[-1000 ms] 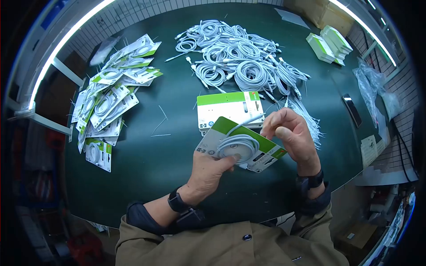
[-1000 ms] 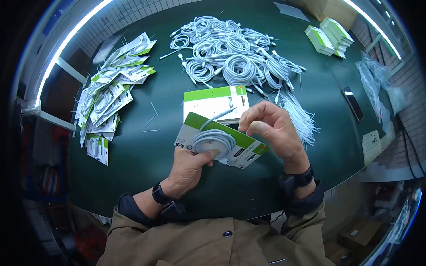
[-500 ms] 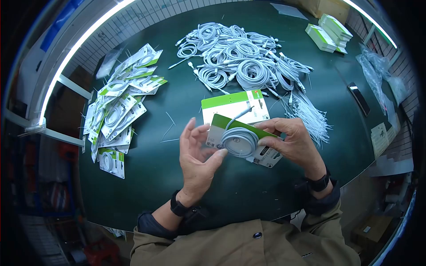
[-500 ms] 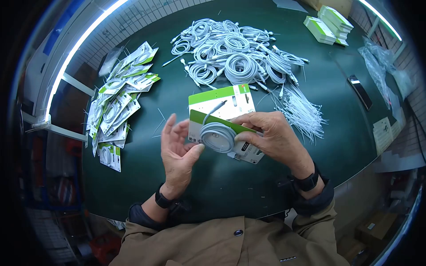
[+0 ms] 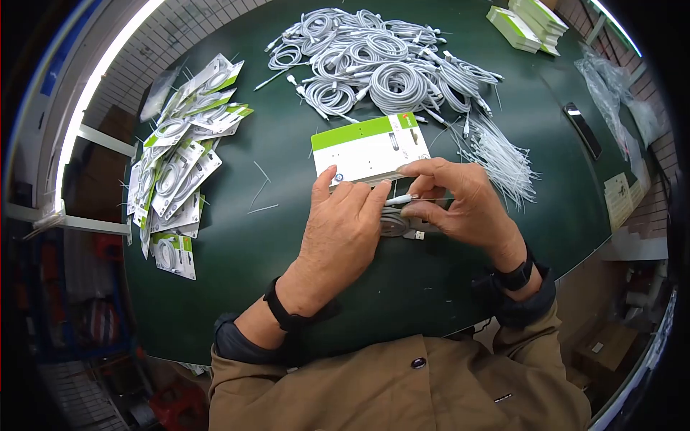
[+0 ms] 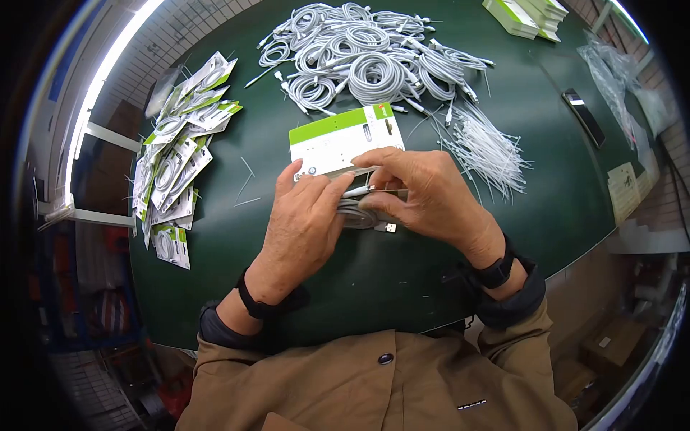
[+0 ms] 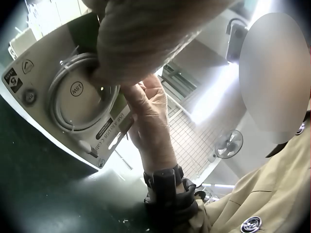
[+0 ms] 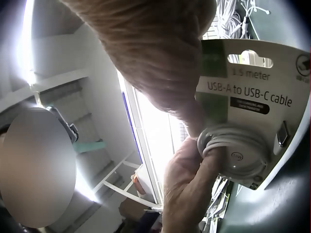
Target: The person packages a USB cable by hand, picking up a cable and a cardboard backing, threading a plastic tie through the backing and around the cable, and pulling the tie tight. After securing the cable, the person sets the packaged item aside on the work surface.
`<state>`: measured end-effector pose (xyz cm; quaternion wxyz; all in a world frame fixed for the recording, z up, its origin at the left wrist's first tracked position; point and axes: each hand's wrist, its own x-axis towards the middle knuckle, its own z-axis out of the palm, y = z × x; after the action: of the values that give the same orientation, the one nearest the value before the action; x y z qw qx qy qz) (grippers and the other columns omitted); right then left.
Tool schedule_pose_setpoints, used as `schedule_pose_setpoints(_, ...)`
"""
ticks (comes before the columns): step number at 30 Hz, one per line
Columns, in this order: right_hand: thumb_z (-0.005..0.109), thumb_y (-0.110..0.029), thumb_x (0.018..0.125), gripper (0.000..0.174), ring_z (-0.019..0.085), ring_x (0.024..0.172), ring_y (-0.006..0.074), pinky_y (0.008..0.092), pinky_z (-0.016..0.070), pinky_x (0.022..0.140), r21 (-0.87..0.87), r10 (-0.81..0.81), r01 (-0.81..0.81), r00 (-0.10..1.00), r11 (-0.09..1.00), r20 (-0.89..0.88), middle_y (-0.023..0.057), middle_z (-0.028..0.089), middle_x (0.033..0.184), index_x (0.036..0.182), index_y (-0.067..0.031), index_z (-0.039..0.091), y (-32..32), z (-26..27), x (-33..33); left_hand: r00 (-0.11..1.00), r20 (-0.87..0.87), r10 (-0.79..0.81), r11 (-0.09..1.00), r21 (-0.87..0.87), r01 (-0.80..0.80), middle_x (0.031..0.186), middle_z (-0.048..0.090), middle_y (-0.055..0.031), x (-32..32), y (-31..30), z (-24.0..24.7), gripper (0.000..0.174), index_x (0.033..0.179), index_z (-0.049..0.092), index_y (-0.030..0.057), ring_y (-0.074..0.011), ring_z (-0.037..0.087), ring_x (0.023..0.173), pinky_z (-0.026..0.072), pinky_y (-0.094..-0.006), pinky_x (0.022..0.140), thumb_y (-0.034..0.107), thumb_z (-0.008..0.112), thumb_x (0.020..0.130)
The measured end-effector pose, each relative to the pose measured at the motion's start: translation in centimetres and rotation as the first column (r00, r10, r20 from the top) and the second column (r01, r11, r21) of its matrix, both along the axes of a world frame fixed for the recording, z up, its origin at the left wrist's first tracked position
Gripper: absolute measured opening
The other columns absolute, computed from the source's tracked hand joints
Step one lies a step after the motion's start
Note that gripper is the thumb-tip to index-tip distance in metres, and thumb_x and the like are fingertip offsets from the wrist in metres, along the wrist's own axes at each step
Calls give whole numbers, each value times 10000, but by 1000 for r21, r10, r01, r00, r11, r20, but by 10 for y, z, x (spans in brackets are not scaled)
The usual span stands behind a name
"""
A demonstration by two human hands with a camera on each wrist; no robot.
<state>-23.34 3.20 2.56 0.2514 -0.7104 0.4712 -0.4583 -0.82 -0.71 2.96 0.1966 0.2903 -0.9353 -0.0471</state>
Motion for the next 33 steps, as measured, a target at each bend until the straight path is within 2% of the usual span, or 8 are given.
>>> schedule_pose_setpoints(2,857,-75,788,293,712,733,225,329,558,647,-133,1,-13,995,991,-97,64,750,869,1060,-76,748,-1,-2,-2,1000,10,-4,999,-49,5,912,637,-79,-4,1,-5,456,1290,653,-9,-269,656,894,401,-542,1095,42,671,837)
schedule_pose_setpoints(4,857,-73,763,281,697,757,247,351,552,660,-304,-4,-81,963,949,-269,52,727,861,1017,-92,736,-7,-3,-7,1000,11,1,999,-39,-1,940,640,-88,-5,1,-4,529,1316,628,17,-285,655,919,444,-506,1055,10,710,794)
schedule_pose_setpoints(8,854,-85,744,246,669,793,253,374,523,675,-351,-69,-48,948,935,-312,35,698,856,934,-99,698,-5,-1,-4,990,-141,-8,1000,15,11,947,665,-111,-3,0,-6,567,1313,632,44,-307,669,880,539,-441,880,-39,718,758)
schedule_pose_setpoints(11,850,-87,755,223,664,806,246,372,511,679,-332,-91,-14,950,943,-297,30,703,883,885,-88,669,-5,-5,0,966,-258,1,997,70,18,946,682,-131,0,-1,-7,549,1269,647,48,-333,682,822,561,-422,741,-80,706,739)
schedule_pose_setpoints(14,846,-81,760,225,664,815,249,374,507,683,-318,-91,-6,953,948,-289,30,708,907,854,-79,642,-5,-6,3,936,-353,-4,994,103,43,949,689,-139,2,-4,-11,505,1208,658,36,-346,694,799,572,-416,707,-114,708,729)
schedule_pose_setpoints(20,847,-71,758,247,660,831,259,383,498,687,-286,-77,-4,959,958,-272,36,711,934,848,-67,617,-9,-13,1,906,-420,-46,993,76,85,969,715,-136,6,-8,-18,337,1059,697,6,-312,731,845,599,-374,717,-132,755,757)
schedule_pose_setpoints(28,831,-42,768,247,640,876,270,394,492,740,-231,-51,-22,951,973,-303,42,688,968,837,-64,594,-6,-12,0,921,-382,-77,997,-56,60,954,714,-137,4,-8,-22,313,1028,704,-9,-296,727,837,602,-370,716,-129,774,748)
schedule_pose_setpoints(33,834,-28,772,234,644,844,268,371,521,712,-238,-37,-36,955,971,-294,72,714,982,861,-47,618,-6,-12,0,925,-371,-82,993,-105,46,946,706,-138,2,-10,-27,303,1013,700,-9,-297,718,825,592,-377,705,-127,771,743)
